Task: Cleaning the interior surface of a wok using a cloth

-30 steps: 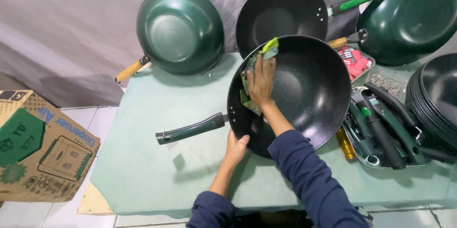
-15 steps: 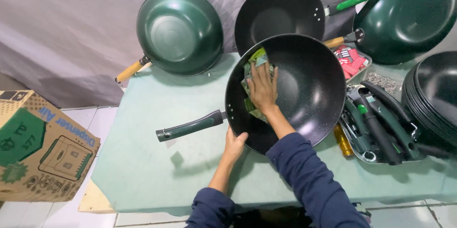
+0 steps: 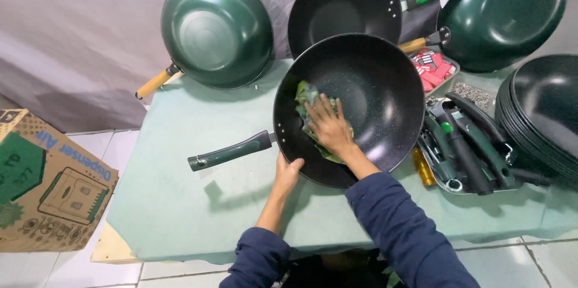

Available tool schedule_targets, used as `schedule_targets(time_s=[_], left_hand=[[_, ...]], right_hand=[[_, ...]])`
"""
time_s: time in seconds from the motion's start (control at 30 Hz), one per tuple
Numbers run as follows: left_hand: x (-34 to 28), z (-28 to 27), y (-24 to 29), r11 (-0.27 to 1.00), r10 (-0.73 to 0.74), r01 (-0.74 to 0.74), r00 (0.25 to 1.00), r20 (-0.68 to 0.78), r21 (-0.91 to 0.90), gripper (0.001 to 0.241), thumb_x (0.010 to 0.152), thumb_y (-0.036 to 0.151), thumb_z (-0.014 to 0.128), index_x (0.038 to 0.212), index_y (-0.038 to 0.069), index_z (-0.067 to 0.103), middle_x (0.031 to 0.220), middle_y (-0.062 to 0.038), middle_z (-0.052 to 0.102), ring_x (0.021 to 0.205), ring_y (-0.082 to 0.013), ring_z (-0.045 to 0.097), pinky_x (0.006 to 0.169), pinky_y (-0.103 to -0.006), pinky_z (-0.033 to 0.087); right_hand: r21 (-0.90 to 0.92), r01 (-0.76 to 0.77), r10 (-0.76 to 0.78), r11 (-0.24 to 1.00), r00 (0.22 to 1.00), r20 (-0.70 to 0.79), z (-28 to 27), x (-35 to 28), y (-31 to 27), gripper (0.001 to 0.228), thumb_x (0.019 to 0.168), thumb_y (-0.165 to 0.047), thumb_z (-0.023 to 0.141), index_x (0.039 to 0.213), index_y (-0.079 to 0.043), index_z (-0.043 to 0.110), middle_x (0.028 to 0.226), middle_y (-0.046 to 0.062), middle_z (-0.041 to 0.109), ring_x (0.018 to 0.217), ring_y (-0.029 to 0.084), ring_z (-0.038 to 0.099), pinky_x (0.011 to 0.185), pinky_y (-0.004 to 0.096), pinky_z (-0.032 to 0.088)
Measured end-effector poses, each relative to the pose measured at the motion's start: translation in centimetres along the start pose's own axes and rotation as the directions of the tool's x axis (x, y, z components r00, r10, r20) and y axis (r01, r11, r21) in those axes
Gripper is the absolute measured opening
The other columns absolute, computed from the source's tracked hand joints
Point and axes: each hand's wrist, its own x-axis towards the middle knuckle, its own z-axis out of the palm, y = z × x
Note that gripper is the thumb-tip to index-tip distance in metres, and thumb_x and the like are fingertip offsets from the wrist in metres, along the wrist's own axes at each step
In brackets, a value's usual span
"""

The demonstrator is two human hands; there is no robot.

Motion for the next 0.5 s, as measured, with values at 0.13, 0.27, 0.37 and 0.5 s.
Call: schedule_targets(time_s=[0.13,0.27,0.37,0.5], left_hand=[[-0.2,-0.2,-0.2,1.0,-0.027,0.027,1.0,-0.004,0.008,0.067,0.074,-0.004,0.064,0.139,0.0,0.053,0.128,-0.017,0.063,0.117,-0.0264,0.062,0.099,-0.0424,0.051],[-0.5,-0.1,-0.5,0.999,-0.029,0.029,0.999,-0.026,0.021,0.06,0.074,-0.004,0.064,0.134,-0.001,0.057,0.122,-0.016,0.064,0.112,-0.0212,0.056,0.094,-0.0421,0.05],[-0.1,-0.3,-2.7,0.998,-0.061,0.061,0.998,-0.021,0.025,0.063,0.077,-0.002,0.066,0.139,-0.001,0.054,0.129,-0.02,0.063,0.119,-0.0265,0.06,0.1,-0.0446,0.049],[-0.3,-0.3,-2.2,0.997,-0.064,0.062,0.998,0.024,0.047,0.061,0.08,-0.001,0.065,0.139,0.002,0.055,0.13,-0.017,0.064,0.121,-0.0268,0.061,0.103,-0.0432,0.049]], right_hand=[[0.013,-0.04,0.039,0.999,0.999,0.038,-0.4,-1.1,-0.6,0.055,0.109,-0.043,0.037,0.158,-0.019,0.04,0.154,0.015,0.044,0.15,0.037,0.032,0.117,0.061,0.027],[0.226,0.006,-0.052,0.974,0.978,0.201,-1.7,-6.2,-3.6,0.054,0.107,-0.038,0.039,0.155,-0.014,0.041,0.153,0.019,0.045,0.147,0.041,0.035,0.111,0.063,0.036],[0.341,-0.016,-0.098,0.94,0.944,0.314,-2.9,-7.9,-1.9,0.052,0.107,-0.038,0.039,0.154,-0.015,0.043,0.151,0.019,0.045,0.147,0.042,0.034,0.112,0.064,0.035],[0.006,-0.024,0.022,1.0,0.973,0.228,-3.9,-6.6,0.5,0.054,0.11,-0.04,0.031,0.159,-0.019,0.037,0.157,0.015,0.041,0.153,0.036,0.025,0.121,0.06,0.017]])
